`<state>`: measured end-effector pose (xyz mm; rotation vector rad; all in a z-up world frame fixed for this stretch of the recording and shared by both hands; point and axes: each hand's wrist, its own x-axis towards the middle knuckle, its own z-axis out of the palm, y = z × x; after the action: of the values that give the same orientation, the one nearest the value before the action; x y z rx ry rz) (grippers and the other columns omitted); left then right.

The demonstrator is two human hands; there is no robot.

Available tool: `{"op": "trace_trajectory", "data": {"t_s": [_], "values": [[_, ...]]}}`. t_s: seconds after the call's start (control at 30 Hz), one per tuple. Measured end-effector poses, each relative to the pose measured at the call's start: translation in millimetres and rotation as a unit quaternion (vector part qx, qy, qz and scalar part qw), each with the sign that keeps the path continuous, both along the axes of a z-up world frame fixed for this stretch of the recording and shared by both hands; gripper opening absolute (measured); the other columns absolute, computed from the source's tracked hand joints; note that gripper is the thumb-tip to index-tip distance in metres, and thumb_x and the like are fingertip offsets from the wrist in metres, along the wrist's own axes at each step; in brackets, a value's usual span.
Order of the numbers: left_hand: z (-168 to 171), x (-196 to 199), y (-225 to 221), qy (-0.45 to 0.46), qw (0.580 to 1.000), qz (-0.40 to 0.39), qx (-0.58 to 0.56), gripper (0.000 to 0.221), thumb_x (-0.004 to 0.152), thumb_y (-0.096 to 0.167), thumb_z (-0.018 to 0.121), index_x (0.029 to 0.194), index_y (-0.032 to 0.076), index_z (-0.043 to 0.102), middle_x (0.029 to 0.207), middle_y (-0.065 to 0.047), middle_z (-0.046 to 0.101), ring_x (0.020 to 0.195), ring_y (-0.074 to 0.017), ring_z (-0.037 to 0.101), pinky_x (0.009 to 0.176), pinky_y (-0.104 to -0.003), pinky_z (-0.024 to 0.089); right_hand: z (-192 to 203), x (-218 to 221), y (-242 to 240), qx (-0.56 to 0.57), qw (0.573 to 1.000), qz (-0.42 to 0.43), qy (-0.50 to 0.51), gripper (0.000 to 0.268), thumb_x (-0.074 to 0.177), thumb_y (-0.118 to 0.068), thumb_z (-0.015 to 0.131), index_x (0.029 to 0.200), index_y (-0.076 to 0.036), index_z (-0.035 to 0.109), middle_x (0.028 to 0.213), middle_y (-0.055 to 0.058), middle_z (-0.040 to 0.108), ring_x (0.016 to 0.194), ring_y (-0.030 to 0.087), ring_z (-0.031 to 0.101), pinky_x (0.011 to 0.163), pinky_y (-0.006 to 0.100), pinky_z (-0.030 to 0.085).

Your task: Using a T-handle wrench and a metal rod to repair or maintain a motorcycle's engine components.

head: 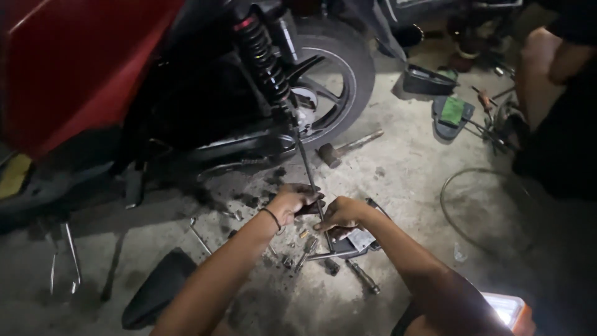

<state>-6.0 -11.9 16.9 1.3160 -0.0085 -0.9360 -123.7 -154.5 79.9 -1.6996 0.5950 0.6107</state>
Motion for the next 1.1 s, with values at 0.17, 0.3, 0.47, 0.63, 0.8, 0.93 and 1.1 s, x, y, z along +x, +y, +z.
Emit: {"op": "trace_trajectory", "data": {"t_s": [0.17, 0.3, 0.47, 0.63, 0.8, 0.93, 1.1], "values": [[17, 4, 6, -0.025, 0.999, 0.013, 0.024, 0.057, 0.074, 0.001, 0.09, 0.12, -0.016, 0.06, 0.089, -0.027, 0.071, 0.07, -0.0327, 0.072, 0.058, -0.041, 0.063, 4, 10, -7, -0.052, 0.996, 0.072, -0.031, 0.038, 0.074, -0.017, 0.091, 0.103, 0.002, 0.075, 0.095, 0.025, 0.072, 0.085, 0.036, 0.076, 0.069, 0.042, 0.066], [37, 2, 12, -0.037, 0.998, 0.032, 0.036, 0.064, 0.068, 0.004, 0.096, 0.117, -0.015, 0.059, 0.075, -0.024, 0.07, 0.056, -0.0282, 0.07, 0.045, -0.035, 0.059, 44, -3, 20, -0.142, 0.976, 0.153, -0.055, 0.032, 0.081, -0.025, 0.078, 0.11, -0.012, 0.08, 0.108, 0.021, 0.075, 0.106, 0.039, 0.072, 0.086, 0.048, 0.059], [17, 2, 16, -0.058, 0.997, -0.003, 0.042, 0.056, 0.074, 0.006, 0.093, 0.123, -0.005, 0.067, 0.094, -0.026, 0.074, 0.076, -0.0315, 0.074, 0.062, -0.038, 0.063, 28, 0, -6, 0.002, 0.997, 0.074, -0.022, 0.039, 0.087, -0.011, 0.073, 0.122, 0.005, 0.067, 0.113, 0.029, 0.07, 0.106, 0.043, 0.071, 0.089, 0.053, 0.059], [-7, 12, 15, -0.029, 0.999, 0.026, 0.009, 0.049, 0.079, 0.002, 0.087, 0.123, -0.008, 0.067, 0.101, -0.027, 0.074, 0.083, -0.0327, 0.074, 0.07, -0.043, 0.062, 6, 5, 4, 0.153, 0.988, -0.024, -0.014, 0.054, 0.085, 0.005, 0.077, 0.133, 0.015, 0.053, 0.108, 0.03, 0.063, 0.088, 0.042, 0.072, 0.073, 0.057, 0.065], [-42, 32, -12, 0.054, 0.998, -0.029, 0.034, 0.061, 0.075, 0.004, 0.094, 0.127, 0.001, 0.064, 0.105, -0.021, 0.076, 0.082, -0.0313, 0.077, 0.072, -0.041, 0.065, 1, 0, 8, 0.061, 0.993, -0.086, -0.054, 0.05, 0.072, 0.007, 0.09, 0.11, 0.021, 0.062, 0.093, 0.035, 0.063, 0.083, 0.046, 0.072, 0.066, 0.056, 0.064], [-31, 19, -6, 0.037, 0.999, 0.038, -0.012, 0.064, 0.07, -0.005, 0.093, 0.125, -0.011, 0.061, 0.099, -0.026, 0.072, 0.077, -0.0344, 0.076, 0.065, -0.041, 0.066, 22, -4, 24, 0.011, 0.996, -0.064, -0.069, 0.042, 0.07, -0.001, 0.094, 0.098, 0.019, 0.068, 0.078, 0.03, 0.065, 0.074, 0.042, 0.074, 0.058, 0.049, 0.064], [-17, 11, 2, -0.034, 0.999, 0.028, 0.013, 0.043, 0.069, -0.003, 0.092, 0.109, 0.001, 0.075, 0.087, -0.025, 0.075, 0.071, -0.0352, 0.076, 0.058, -0.042, 0.067, 23, -4, 47, -0.042, 0.996, -0.037, -0.073, 0.032, 0.08, -0.005, 0.082, 0.104, 0.011, 0.07, 0.084, 0.023, 0.061, 0.08, 0.034, 0.072, 0.067, 0.046, 0.064]]}}
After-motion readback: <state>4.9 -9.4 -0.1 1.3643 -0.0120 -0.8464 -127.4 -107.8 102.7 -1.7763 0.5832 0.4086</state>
